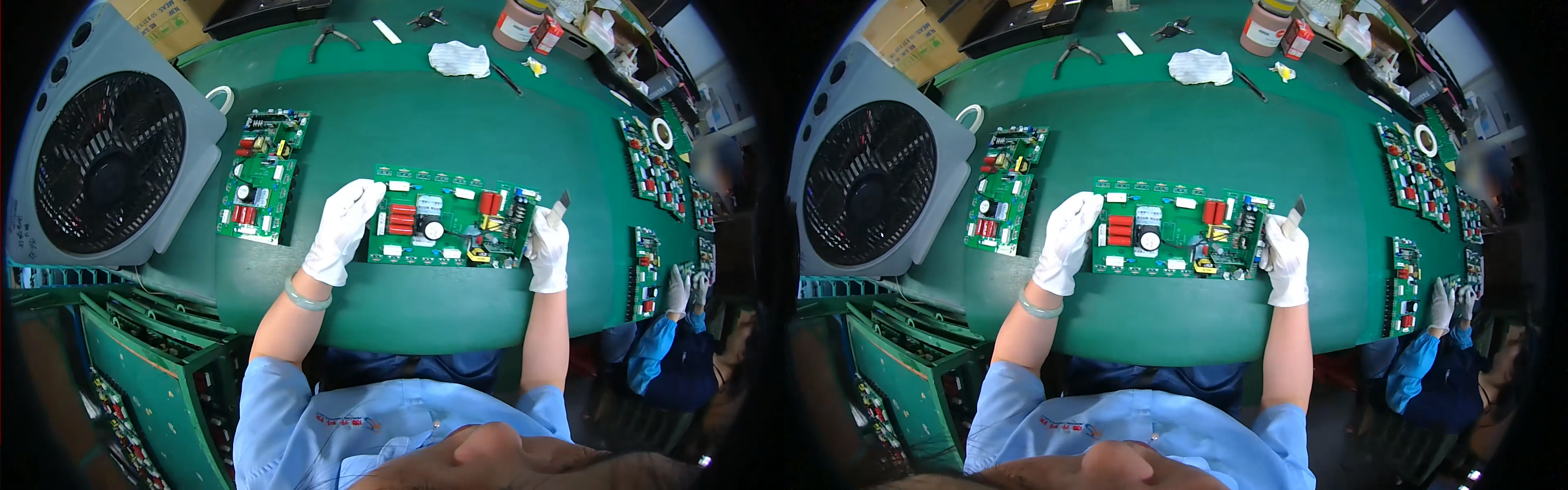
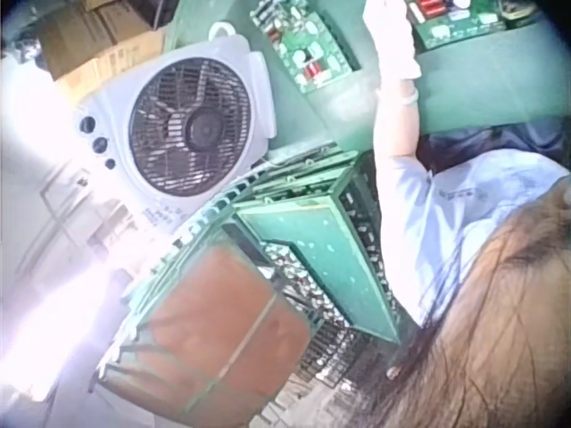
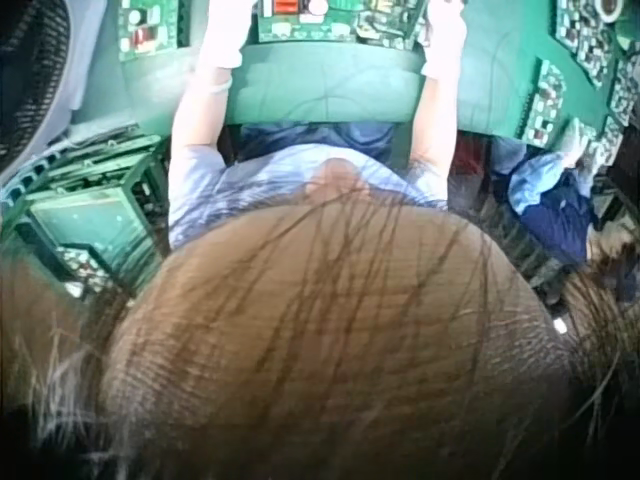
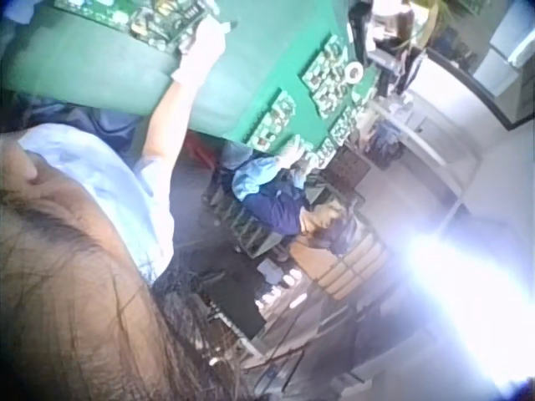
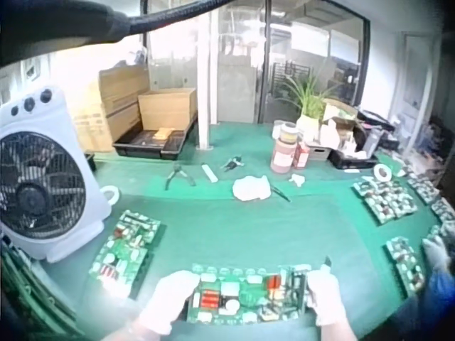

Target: The person cleans multiple green circuit boards at a workbench using a small metal scraper. They hold each board with gloved hands, flip it to access both sides, and scrape the surface to remove residue. The person handles the boards one at a time, placing them on a green tray after cleaning.

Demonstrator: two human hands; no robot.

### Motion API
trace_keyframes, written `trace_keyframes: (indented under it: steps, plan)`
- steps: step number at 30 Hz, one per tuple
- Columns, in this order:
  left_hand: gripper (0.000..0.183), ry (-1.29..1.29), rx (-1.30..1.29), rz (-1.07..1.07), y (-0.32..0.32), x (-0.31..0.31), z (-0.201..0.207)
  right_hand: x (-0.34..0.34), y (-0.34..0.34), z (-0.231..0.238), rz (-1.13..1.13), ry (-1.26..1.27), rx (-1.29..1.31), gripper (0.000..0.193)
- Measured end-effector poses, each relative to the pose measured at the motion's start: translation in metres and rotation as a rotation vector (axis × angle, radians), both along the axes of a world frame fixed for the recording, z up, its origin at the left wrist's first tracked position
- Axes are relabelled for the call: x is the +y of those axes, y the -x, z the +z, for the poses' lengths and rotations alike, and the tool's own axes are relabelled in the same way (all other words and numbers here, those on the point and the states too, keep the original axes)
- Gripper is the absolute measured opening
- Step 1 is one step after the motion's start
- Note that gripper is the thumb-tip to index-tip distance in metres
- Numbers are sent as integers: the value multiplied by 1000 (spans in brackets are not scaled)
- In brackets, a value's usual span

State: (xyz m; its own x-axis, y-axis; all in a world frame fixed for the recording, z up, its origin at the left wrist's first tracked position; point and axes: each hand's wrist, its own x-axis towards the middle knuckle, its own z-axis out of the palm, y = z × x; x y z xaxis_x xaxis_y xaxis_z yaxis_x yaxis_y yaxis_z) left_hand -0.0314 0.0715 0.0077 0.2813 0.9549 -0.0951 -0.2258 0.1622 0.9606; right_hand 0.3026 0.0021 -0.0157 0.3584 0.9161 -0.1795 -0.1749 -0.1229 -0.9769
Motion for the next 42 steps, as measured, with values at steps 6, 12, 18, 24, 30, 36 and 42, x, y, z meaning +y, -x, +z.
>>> trace_keyframes:
  steps: [6, 12, 18, 24, 30, 36, 42]
  plan:
    - [20, 115, -238, 47, -8, -12, 6, 0, -5, 0, -49, 12, 35, 24]
    - [23, 119, -272, -5, -12, -15, 6, -2, -8, -2, 4, -69, 40, 27]
    - [29, 54, -314, -29, -6, -15, 1, -2, -4, -4, -44, -62, 43, 25]
    - [29, 29, -232, 11, -4, -13, 1, -9, -8, 0, 13, -53, 66, 22]
    - [28, 42, -141, 212, -5, -12, -7, -12, 1, 11, 30, 7, 34, 21]
    - [41, -4, 66, 242, -2, -7, -13, -13, 7, 24, 83, 8, 115, 20]
    - [32, -44, 25, 239, -5, -7, -4, -16, 7, 28, 115, 47, 110, 22]
